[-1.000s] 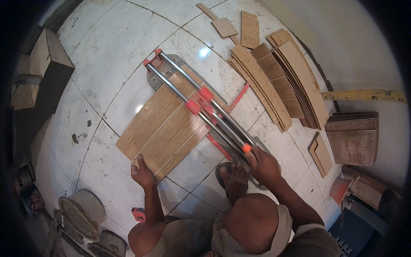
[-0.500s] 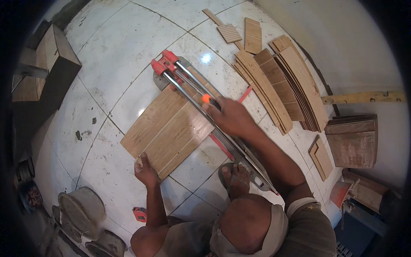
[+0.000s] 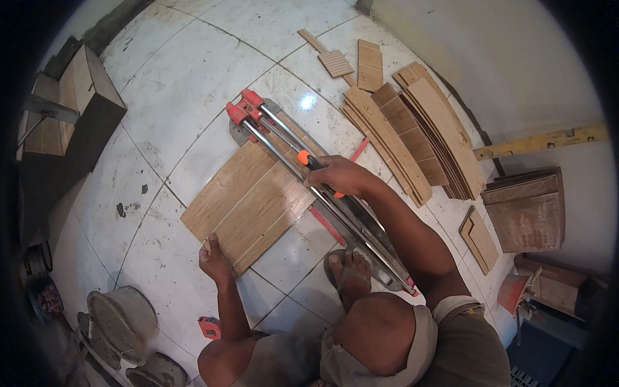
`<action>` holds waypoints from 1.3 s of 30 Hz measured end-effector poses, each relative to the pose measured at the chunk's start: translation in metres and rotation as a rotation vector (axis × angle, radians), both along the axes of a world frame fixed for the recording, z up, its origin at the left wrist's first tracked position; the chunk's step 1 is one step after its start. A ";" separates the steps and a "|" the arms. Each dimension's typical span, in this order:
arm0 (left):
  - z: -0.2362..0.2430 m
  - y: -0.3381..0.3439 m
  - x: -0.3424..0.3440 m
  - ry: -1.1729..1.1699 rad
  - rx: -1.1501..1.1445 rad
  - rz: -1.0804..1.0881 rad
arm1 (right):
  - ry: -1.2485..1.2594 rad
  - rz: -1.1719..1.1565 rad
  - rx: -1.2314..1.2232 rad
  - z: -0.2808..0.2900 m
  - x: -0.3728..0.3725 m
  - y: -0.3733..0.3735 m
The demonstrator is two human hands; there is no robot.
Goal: Measuring ceramic tiles with a tape measure and pencil, then cutting them to size using a manual tile cutter.
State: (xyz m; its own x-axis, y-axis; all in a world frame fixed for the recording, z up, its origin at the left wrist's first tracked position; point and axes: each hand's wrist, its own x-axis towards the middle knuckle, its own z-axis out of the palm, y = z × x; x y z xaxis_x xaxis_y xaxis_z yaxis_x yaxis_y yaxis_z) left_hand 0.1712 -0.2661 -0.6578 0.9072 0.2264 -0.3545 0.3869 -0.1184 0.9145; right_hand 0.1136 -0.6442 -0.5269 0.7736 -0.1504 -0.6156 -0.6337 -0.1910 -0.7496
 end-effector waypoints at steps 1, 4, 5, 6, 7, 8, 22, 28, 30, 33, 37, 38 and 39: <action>0.001 -0.001 0.000 0.008 0.010 0.011 | 0.060 -0.010 -0.021 -0.003 0.001 -0.002; 0.002 -0.001 0.000 0.007 0.040 -0.017 | 0.014 -0.061 -0.055 -0.013 0.001 0.001; 0.001 -0.001 0.001 0.002 0.055 -0.019 | 0.004 -0.055 -0.058 -0.014 0.002 0.001; 0.001 0.000 -0.001 0.001 0.069 -0.026 | 0.013 -0.079 -0.031 -0.015 0.001 0.003; 0.001 0.002 -0.001 -0.003 0.082 -0.012 | 0.043 -0.104 -0.035 -0.014 0.002 0.005; 0.000 0.003 -0.001 -0.020 0.106 -0.031 | 0.028 -0.116 -0.005 -0.011 0.000 0.005; -0.005 0.002 0.000 -0.019 0.051 -0.019 | 0.375 0.477 -0.255 0.061 -0.210 -0.013; -0.008 0.004 -0.004 -0.009 0.047 -0.033 | 0.509 0.657 -0.353 0.018 -0.250 -0.034; -0.008 0.005 -0.002 -0.009 0.025 -0.054 | 0.221 0.353 -0.613 -0.002 -0.209 -0.040; -0.010 0.009 0.001 0.067 0.101 -0.044 | -0.266 0.038 -0.599 -0.036 -0.117 -0.043; -0.018 0.019 -0.004 0.063 0.037 -0.031 | -0.246 0.122 -0.722 -0.078 -0.012 -0.041; -0.018 0.027 -0.006 0.020 0.111 -0.054 | -0.234 0.110 -0.762 -0.084 0.001 -0.041; -0.019 0.036 -0.008 -0.028 0.163 -0.093 | -0.317 0.128 -0.799 -0.087 0.008 -0.042</action>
